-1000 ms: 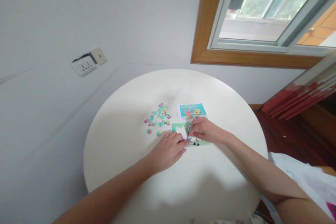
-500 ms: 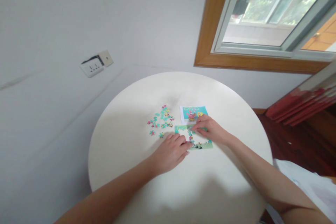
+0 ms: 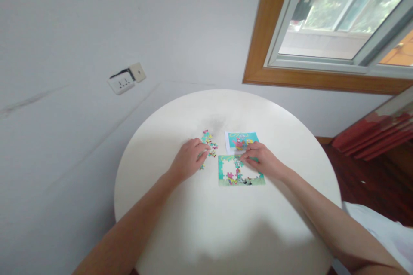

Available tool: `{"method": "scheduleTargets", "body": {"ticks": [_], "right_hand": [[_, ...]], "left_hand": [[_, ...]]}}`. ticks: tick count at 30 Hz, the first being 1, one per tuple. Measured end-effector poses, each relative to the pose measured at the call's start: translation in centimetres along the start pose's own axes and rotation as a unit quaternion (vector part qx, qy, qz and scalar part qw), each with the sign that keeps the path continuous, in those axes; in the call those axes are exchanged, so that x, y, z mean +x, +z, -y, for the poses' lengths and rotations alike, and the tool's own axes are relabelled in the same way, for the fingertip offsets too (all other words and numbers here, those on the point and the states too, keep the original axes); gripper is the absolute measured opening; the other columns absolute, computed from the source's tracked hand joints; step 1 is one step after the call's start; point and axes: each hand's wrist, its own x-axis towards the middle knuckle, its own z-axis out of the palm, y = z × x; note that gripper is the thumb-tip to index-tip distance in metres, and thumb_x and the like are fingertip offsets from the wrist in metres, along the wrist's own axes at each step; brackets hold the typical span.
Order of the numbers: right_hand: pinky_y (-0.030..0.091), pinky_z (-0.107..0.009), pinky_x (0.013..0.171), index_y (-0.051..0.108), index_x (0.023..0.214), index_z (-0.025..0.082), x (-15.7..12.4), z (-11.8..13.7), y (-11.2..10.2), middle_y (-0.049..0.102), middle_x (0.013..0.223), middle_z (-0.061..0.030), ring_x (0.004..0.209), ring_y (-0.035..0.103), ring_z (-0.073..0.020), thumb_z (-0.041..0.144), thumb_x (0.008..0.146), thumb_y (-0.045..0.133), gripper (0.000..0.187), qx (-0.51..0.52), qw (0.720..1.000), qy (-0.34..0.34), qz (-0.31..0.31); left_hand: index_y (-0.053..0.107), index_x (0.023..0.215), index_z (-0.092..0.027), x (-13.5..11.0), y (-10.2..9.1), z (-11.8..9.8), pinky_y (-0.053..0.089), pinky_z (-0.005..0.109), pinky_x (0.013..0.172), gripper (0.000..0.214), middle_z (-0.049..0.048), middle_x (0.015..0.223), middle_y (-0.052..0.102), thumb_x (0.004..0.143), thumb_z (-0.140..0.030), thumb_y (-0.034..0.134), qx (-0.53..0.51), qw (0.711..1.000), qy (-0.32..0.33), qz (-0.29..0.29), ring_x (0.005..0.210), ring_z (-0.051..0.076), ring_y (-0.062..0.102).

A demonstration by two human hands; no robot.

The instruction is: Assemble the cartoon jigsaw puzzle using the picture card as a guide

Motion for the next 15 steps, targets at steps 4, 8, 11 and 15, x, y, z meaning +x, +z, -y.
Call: {"method": "scheduleTargets", "body": {"ticks": [4,8,11,15], "right_hand": [[0.045,-0.034,0.081,0.074,0.093,0.022,0.0,0.1,-0.2,0.068,0.088,-0.0069,0.086,0.06,-0.0196,0.018,0.088,0.054,0.021,0.018,1.0,0.02,-0.014],[0.046,-0.034,0.082,0.074,0.094,0.023,-0.1,-0.3,0.2,0.069,0.088,-0.0061,0.088,0.06,-0.0202,0.019,0.086,0.055,0.021,0.025,0.998,0.058,-0.025],[0.045,-0.033,0.08,0.074,0.095,0.023,-0.2,-0.7,0.4,0.069,0.085,-0.0056,0.084,0.059,-0.0196,0.018,0.086,0.055,0.022,0.034,0.994,0.098,-0.035],[0.045,-0.032,0.076,0.075,0.097,0.021,-0.1,-0.7,0.2,0.068,0.08,-0.0054,0.077,0.058,-0.0182,0.019,0.087,0.053,0.024,0.048,0.989,0.131,-0.051]], "left_hand": [[0.064,0.101,-0.019,0.2,0.6,2.2,0.045,0.035,0.086,0.022,0.0047,0.091,0.056,0.09,-0.024,0.046,-0.036,0.996,-0.068,-0.034,0.088,0.02,0.055],[0.063,0.102,-0.019,0.1,1.0,2.4,0.045,0.035,0.089,0.022,0.0044,0.091,0.056,0.087,-0.022,0.047,-0.051,0.995,-0.076,-0.033,0.089,0.02,0.055],[0.064,0.103,-0.019,0.1,1.1,2.3,0.044,0.036,0.09,0.025,0.0047,0.092,0.055,0.085,-0.019,0.047,-0.052,0.996,-0.066,-0.025,0.091,0.02,0.055],[0.065,0.104,-0.019,0.1,1.0,2.9,0.044,0.037,0.09,0.028,0.0053,0.093,0.055,0.083,-0.016,0.046,-0.047,0.996,-0.072,-0.033,0.093,0.022,0.054]]}}
